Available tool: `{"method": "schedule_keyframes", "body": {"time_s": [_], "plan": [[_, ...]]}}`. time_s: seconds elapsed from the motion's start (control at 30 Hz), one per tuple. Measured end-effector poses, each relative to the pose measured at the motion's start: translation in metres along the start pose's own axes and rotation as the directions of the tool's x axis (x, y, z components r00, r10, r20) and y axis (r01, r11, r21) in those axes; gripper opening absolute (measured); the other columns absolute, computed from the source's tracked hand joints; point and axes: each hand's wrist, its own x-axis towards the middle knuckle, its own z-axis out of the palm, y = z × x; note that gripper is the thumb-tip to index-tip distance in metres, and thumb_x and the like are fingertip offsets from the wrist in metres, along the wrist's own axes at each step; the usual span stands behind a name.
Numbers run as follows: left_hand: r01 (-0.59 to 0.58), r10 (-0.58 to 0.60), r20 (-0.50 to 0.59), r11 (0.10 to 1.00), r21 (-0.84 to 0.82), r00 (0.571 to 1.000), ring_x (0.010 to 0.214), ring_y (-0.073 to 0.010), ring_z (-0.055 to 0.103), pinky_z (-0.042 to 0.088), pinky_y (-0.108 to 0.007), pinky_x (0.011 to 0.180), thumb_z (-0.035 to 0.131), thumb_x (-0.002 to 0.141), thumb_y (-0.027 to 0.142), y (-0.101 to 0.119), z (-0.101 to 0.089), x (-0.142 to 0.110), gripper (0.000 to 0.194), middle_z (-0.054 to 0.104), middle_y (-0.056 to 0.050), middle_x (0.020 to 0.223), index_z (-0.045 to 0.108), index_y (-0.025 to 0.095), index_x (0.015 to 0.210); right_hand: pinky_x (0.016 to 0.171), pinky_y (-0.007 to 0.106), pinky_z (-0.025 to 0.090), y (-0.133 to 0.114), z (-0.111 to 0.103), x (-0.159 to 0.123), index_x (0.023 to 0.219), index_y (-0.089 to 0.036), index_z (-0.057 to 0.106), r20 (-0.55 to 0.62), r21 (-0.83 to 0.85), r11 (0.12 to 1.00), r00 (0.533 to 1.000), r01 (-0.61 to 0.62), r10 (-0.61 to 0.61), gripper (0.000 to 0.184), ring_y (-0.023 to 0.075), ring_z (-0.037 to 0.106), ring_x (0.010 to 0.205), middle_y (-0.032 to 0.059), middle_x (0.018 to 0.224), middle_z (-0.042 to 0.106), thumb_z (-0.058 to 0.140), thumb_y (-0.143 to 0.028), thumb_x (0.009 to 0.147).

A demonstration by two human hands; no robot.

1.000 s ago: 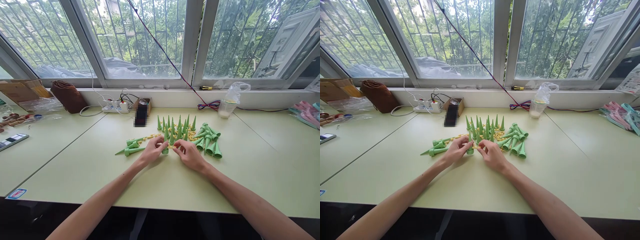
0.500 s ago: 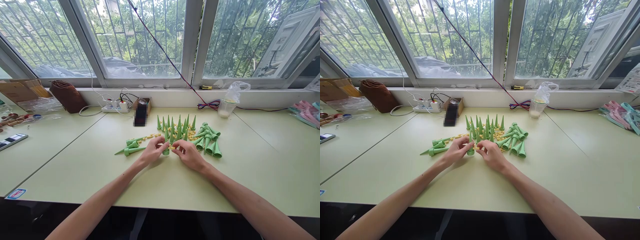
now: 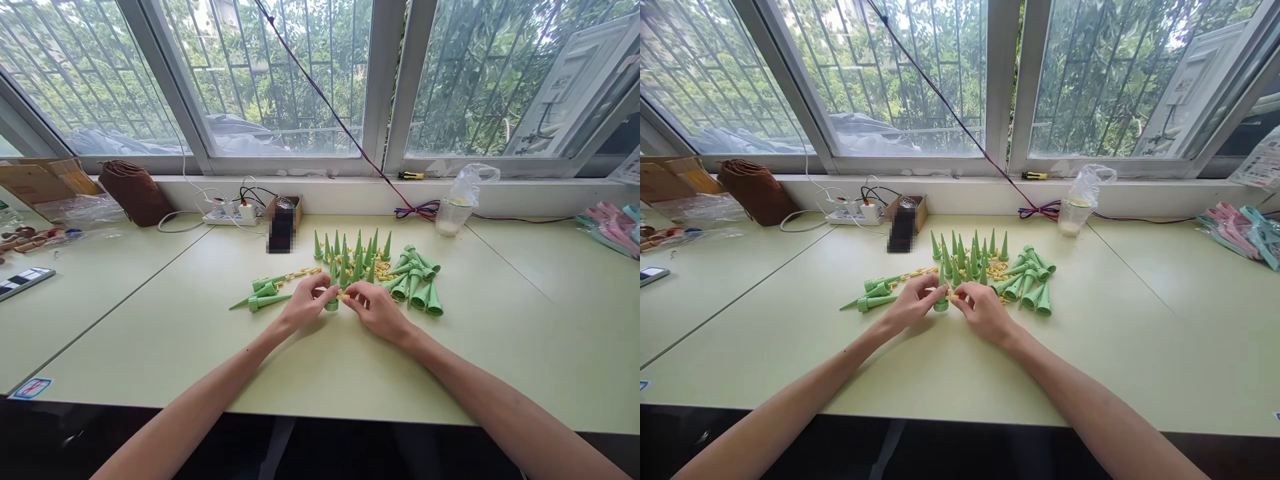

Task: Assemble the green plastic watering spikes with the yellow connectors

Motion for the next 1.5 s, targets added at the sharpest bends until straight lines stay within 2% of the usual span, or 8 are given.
{"method": "schedule_keyframes", "body": {"time_s": [0.43,0.77,1.03,1.2,1.37,1.43,1.5], "plan": [[-0.019,0.019,0.007,1.0,0.0,1.0,0.061,-0.0086,0.045,0.039,-0.019,0.048,0.058,0.09,0.043,-0.0032,-0.0006,0.0002,0.031,0.049,0.0,0.073,0.055,0.014,0.077,0.059,0.025,0.037,-0.0009,0.0003,0.0,0.082,-0.017,0.062,0.026,-0.029,0.999,0.999,-0.018,0.018,0.023,0.0128,0.047,0.061,0.0006,0.071,0.06,0.05,-0.029,0.097],[-0.015,0.014,0.02,1.0,0.0,1.0,0.06,-0.0084,0.044,0.038,-0.02,0.048,0.058,0.09,0.044,-0.0024,-0.0006,0.0,0.031,0.049,0.001,0.073,0.059,0.014,0.081,0.057,0.024,0.031,-0.0002,0.0015,0.0006,0.067,-0.018,0.049,0.045,-0.033,0.999,0.998,-0.037,0.039,0.037,0.0112,0.041,0.057,-0.0027,0.062,0.047,0.043,-0.033,0.101],[0.002,-0.002,0.017,1.0,0.025,1.0,0.055,-0.0066,0.04,0.034,-0.019,0.044,0.058,0.09,0.044,-0.0019,-0.0011,-0.0003,0.031,0.05,0.001,0.072,0.061,0.014,0.083,0.055,0.024,0.029,-0.0034,-0.0005,0.0005,0.067,-0.018,0.045,0.087,-0.045,0.998,0.996,-0.032,0.036,0.033,0.0103,0.038,0.056,-0.0038,0.061,0.045,0.053,-0.034,0.095],[-0.002,0.001,0.031,1.0,0.015,1.0,0.055,-0.0064,0.039,0.034,-0.019,0.045,0.058,0.091,0.043,-0.001,-0.0012,-0.0008,0.03,0.049,0.001,0.071,0.061,0.014,0.083,0.053,0.025,0.025,-0.0043,-0.001,0.0012,0.062,-0.019,0.038,0.103,-0.057,0.998,0.994,-0.035,0.041,0.04,0.0095,0.034,0.053,-0.0051,0.056,0.039,0.049,-0.034,0.097],[-0.003,0.003,0.032,1.0,0.018,0.999,0.055,-0.0068,0.04,0.035,-0.019,0.045,0.058,0.09,0.045,0.0006,-0.0013,-0.0014,0.032,0.049,0.001,0.071,0.061,0.014,0.083,0.053,0.025,0.024,-0.0067,-0.0023,0.0007,0.059,-0.018,0.041,0.114,-0.07,0.997,0.993,-0.035,0.042,0.044,0.0092,0.033,0.05,-0.0052,0.054,0.037,0.046,-0.035,0.098],[-0.004,0.003,0.032,1.0,0.018,0.999,0.055,-0.0072,0.04,0.035,-0.02,0.045,0.057,0.09,0.045,0.0007,-0.0013,-0.0014,0.032,0.051,0.0,0.072,0.062,0.014,0.085,0.053,0.025,0.026,-0.0071,-0.0026,0.0,0.061,-0.018,0.047,0.104,-0.07,0.997,0.993,-0.042,0.049,0.042,0.0097,0.036,0.051,-0.0045,0.054,0.041,0.046,-0.037,0.099],[-0.004,0.004,0.028,1.0,0.02,1.0,0.056,-0.0075,0.041,0.035,-0.02,0.046,0.057,0.09,0.046,0.0004,-0.0012,-0.0012,0.033,0.052,0.0,0.073,0.062,0.014,0.085,0.054,0.024,0.03,-0.007,-0.0027,-0.0005,0.072,-0.018,0.056,0.088,-0.052,0.997,0.994,-0.053,0.058,0.033,0.0105,0.041,0.053,-0.0035,0.059,0.049,0.049,-0.038,0.097]]}}
